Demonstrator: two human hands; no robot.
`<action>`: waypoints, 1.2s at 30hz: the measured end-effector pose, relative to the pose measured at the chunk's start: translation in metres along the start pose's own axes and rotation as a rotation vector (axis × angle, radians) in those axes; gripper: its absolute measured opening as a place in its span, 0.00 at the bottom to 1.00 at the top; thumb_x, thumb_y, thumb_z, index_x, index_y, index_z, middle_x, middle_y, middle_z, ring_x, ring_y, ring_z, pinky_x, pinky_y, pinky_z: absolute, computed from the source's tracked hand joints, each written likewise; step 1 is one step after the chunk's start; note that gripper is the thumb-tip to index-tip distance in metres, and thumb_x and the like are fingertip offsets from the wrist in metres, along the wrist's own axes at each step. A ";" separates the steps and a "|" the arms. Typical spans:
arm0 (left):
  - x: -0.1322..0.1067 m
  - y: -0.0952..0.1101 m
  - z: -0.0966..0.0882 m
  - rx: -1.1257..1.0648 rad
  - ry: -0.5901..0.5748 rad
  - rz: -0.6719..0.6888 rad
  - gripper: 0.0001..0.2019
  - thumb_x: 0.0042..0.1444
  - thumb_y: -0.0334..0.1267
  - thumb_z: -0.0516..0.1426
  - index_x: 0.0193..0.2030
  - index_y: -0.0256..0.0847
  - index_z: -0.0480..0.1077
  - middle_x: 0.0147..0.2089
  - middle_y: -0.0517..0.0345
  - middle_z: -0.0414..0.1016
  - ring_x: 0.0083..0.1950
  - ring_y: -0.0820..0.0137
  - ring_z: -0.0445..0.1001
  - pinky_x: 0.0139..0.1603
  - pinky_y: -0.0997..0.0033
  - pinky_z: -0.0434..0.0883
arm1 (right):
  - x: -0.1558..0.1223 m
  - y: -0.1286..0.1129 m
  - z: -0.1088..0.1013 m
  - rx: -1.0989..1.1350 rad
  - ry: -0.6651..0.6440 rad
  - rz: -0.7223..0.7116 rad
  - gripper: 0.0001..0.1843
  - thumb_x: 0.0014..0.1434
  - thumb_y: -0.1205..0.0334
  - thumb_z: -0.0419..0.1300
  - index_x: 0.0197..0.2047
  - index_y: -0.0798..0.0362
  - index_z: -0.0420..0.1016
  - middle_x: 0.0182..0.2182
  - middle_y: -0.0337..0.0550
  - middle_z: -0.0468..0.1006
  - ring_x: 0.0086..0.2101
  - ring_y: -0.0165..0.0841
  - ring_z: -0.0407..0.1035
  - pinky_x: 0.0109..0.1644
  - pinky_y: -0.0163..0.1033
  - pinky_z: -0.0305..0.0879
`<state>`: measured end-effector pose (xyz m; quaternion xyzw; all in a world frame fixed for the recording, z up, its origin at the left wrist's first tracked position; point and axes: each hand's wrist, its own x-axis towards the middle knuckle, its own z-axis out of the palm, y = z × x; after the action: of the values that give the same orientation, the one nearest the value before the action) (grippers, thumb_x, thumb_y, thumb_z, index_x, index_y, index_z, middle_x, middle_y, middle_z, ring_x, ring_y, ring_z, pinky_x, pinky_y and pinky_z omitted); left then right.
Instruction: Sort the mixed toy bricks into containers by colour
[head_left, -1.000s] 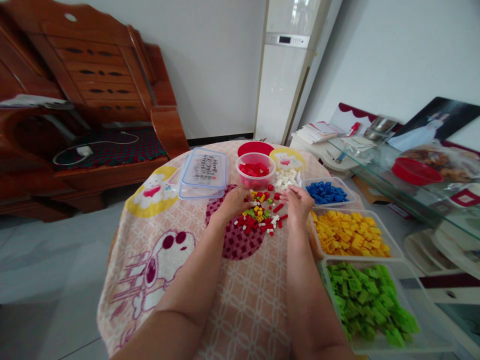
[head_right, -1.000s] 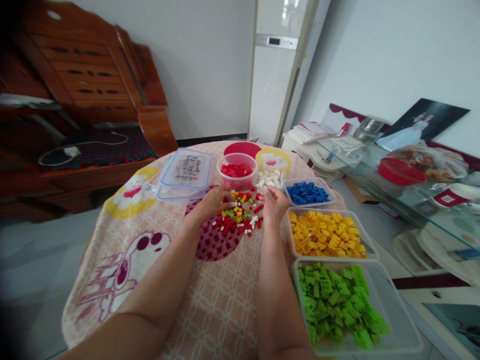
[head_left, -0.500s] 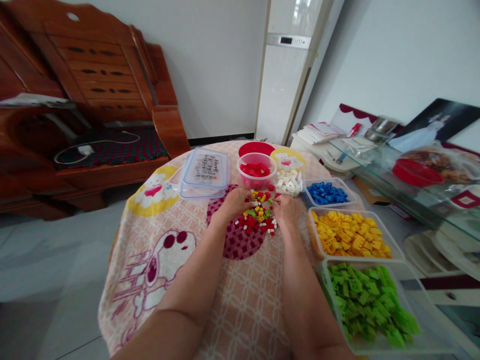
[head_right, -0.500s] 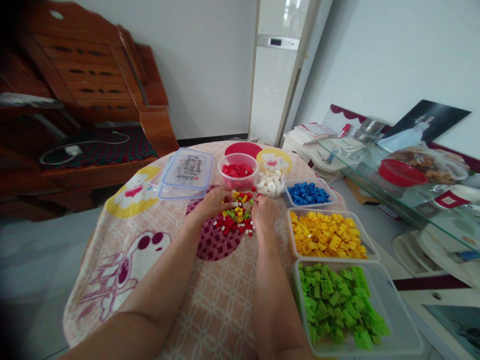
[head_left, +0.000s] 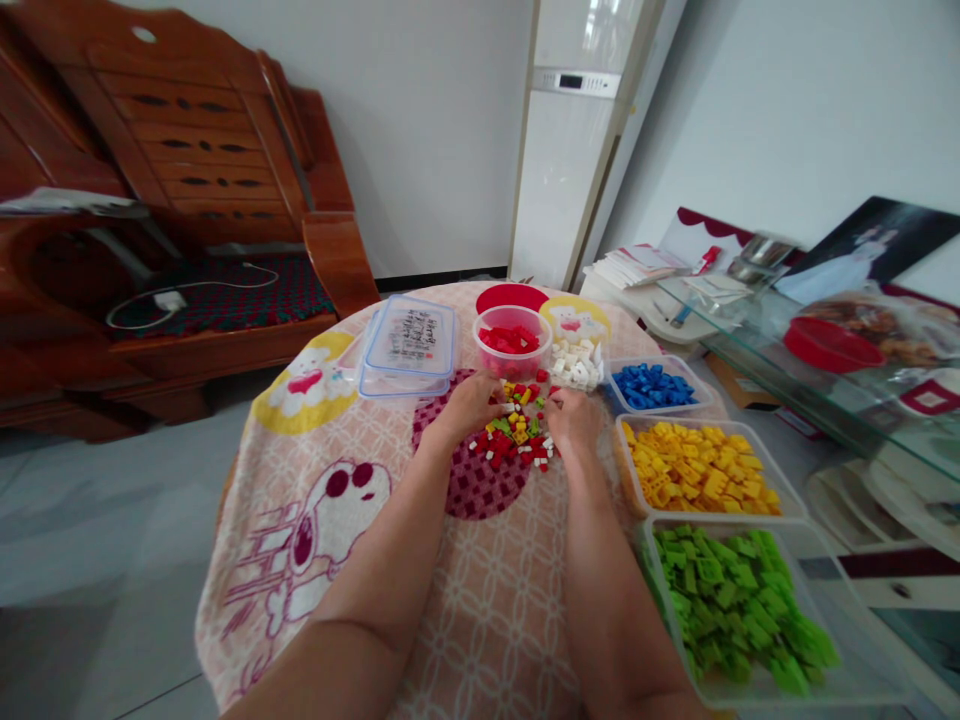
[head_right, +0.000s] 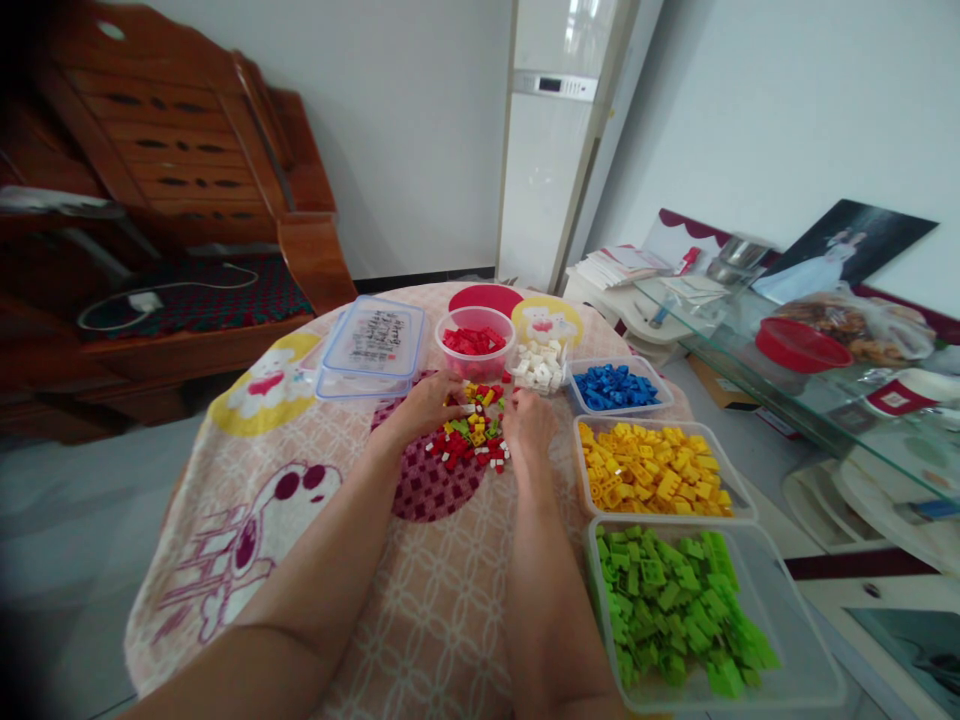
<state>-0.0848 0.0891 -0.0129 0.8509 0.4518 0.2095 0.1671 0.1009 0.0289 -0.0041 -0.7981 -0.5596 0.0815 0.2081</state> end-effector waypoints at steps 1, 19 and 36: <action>0.000 0.000 0.000 0.001 0.000 -0.001 0.04 0.53 0.36 0.66 0.30 0.38 0.78 0.45 0.51 0.80 0.50 0.63 0.76 0.54 0.66 0.72 | 0.001 0.001 -0.001 0.077 0.030 0.003 0.14 0.63 0.58 0.58 0.42 0.48 0.85 0.41 0.47 0.86 0.44 0.39 0.79 0.48 0.39 0.70; 0.001 -0.003 0.003 0.006 -0.012 0.010 0.05 0.54 0.37 0.66 0.31 0.38 0.79 0.45 0.50 0.80 0.49 0.62 0.77 0.53 0.66 0.72 | 0.020 0.006 0.007 1.510 0.432 0.144 0.23 0.40 0.56 0.70 0.40 0.57 0.78 0.29 0.41 0.82 0.31 0.37 0.79 0.35 0.44 0.80; 0.000 0.002 -0.001 0.023 -0.016 -0.010 0.04 0.54 0.36 0.66 0.31 0.37 0.79 0.46 0.50 0.80 0.51 0.62 0.77 0.55 0.66 0.72 | -0.005 0.007 -0.028 0.072 -0.148 -0.111 0.13 0.58 0.59 0.59 0.32 0.54 0.84 0.31 0.50 0.84 0.37 0.40 0.79 0.39 0.37 0.68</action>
<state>-0.0835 0.0878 -0.0113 0.8523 0.4570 0.1964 0.1619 0.1156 0.0155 0.0172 -0.7495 -0.6137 0.1485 0.1987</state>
